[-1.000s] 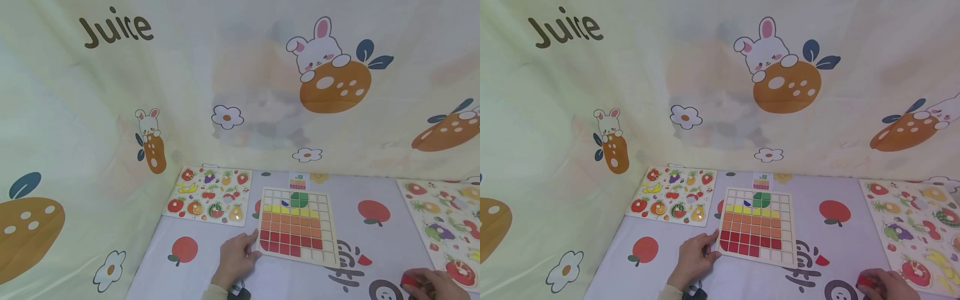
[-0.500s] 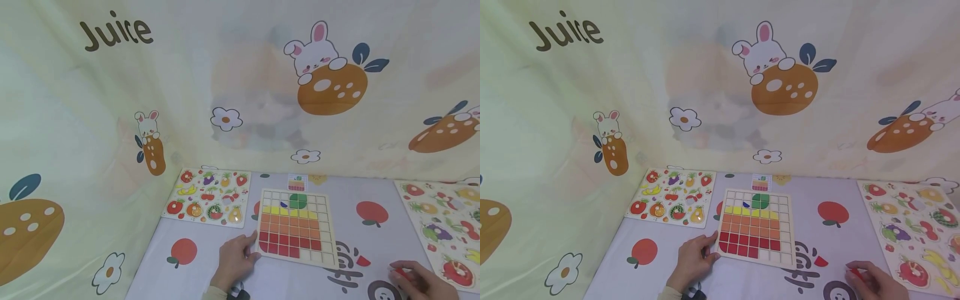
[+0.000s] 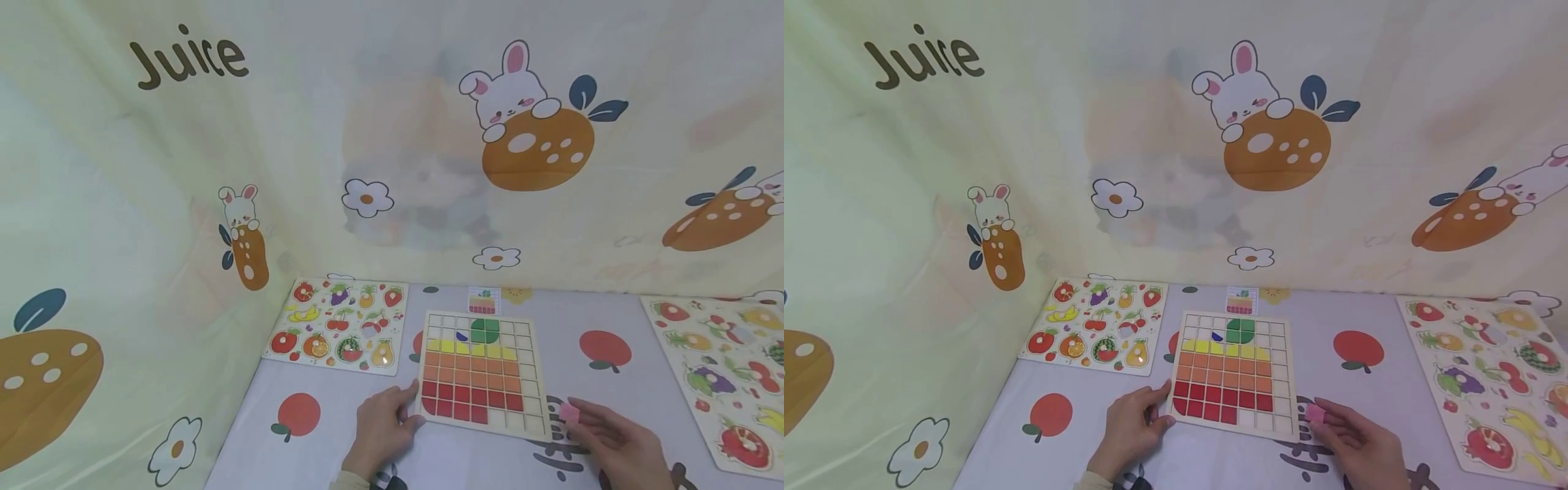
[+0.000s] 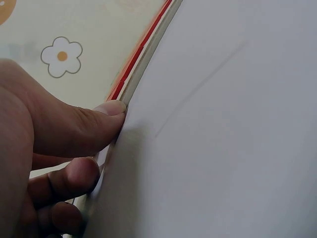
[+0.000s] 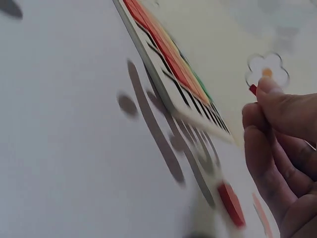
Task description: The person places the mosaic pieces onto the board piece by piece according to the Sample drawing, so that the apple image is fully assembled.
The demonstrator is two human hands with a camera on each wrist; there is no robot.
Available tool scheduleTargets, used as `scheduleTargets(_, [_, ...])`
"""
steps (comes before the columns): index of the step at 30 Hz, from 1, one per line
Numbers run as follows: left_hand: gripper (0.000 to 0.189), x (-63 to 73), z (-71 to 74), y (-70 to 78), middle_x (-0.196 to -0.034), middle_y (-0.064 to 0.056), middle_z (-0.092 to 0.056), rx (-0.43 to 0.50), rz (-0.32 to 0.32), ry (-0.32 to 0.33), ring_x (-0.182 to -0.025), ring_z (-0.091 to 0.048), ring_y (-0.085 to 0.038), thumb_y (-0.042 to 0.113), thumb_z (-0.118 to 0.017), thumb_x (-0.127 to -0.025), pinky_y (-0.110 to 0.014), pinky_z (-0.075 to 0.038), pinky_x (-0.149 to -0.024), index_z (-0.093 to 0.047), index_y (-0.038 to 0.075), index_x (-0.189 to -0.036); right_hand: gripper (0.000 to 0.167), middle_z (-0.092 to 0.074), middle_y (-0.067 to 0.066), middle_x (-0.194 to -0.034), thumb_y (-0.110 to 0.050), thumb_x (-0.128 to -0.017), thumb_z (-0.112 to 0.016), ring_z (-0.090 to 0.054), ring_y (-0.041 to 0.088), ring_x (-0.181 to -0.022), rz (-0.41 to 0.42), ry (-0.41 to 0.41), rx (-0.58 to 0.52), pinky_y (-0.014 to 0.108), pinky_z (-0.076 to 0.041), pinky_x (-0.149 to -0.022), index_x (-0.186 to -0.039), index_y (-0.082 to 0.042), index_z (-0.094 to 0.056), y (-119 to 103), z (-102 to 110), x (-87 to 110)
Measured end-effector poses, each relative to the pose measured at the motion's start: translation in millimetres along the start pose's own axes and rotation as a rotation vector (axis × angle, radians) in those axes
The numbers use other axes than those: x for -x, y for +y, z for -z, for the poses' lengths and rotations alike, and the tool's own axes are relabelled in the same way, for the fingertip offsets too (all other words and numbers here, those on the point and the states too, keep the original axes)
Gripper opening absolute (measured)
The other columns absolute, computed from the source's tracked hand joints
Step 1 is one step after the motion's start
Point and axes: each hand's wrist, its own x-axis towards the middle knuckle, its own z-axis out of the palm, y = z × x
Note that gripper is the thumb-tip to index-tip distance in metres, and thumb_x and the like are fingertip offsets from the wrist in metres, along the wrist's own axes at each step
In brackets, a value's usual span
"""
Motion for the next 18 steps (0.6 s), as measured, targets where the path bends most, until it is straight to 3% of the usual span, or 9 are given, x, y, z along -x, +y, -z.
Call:
scheduleTargets(3, [0.058,0.5,0.5,0.7,-0.068,0.014,-0.047,0.007,0.009,-0.007,-0.059,-0.039,-0.005,0.036,-0.084,-0.089,-0.026,-0.03,-0.063,-0.067,0.03,-0.144,0.06,-0.075,0.015,-0.127,-0.032,-0.096,-0.081,-0.075,0.008,-0.088,0.04,-0.034,-0.005,0.018,-0.057,-0.077,-0.146,-0.006,-0.063,-10,-12,0.5])
scheduleTargets(6, [0.058,1.6,0.4,1.5,-0.068,0.014,-0.047,0.006,0.013,-0.011,-0.059,-0.039,-0.005,0.035,-0.084,-0.089,-0.026,-0.03,-0.063,-0.067,0.029,-0.144,0.055,-0.076,0.016,-0.123,-0.023,-0.094,-0.083,-0.074,0.01,-0.083,0.103,-0.032,0.005,0.019,-0.057,-0.074,-0.143,-0.004,-0.066,-15,-25,1.0])
scheduleTargets(9, [0.059,2.3,0.6,2.4,-0.069,0.014,-0.047,0.014,0.014,-0.013,-0.06,-0.039,-0.004,0.035,-0.084,-0.089,-0.026,-0.031,-0.063,-0.067,0.029,-0.145,0.047,-0.078,0.011,-0.117,-0.016,-0.09,-0.085,-0.069,0.007,-0.077,0.24,0.01,0.038,0.021,-0.057,-0.07,-0.135,-0.007,-0.072,-16,-38,1.1])
scheduleTargets(14, [0.058,2.0,-0.4,1.4,-0.068,0.014,-0.046,0.004,0.005,-0.007,-0.059,-0.038,-0.004,0.034,-0.085,-0.089,-0.025,-0.031,-0.062,-0.067,0.028,-0.144,0.041,-0.072,-0.007,-0.092,-0.01,-0.083,-0.089,-0.058,0.004,-0.071,0.451,0.101,0.093,0.021,-0.052,-0.063,-0.123,-0.018,-0.08,-23,-54,3.5])
scheduleTargets(18, [0.058,1.2,-0.9,0.6,-0.068,0.015,-0.046,-0.016,0.0,0.001,-0.059,-0.038,-0.003,0.035,-0.085,-0.089,-0.025,-0.031,-0.062,-0.067,0.029,-0.144,0.041,-0.068,-0.012,-0.084,-0.017,-0.081,-0.093,-0.056,0.003,-0.071,0.455,0.098,0.112,0.021,-0.05,-0.062,-0.12,-0.02,-0.081,-30,-61,2.7])
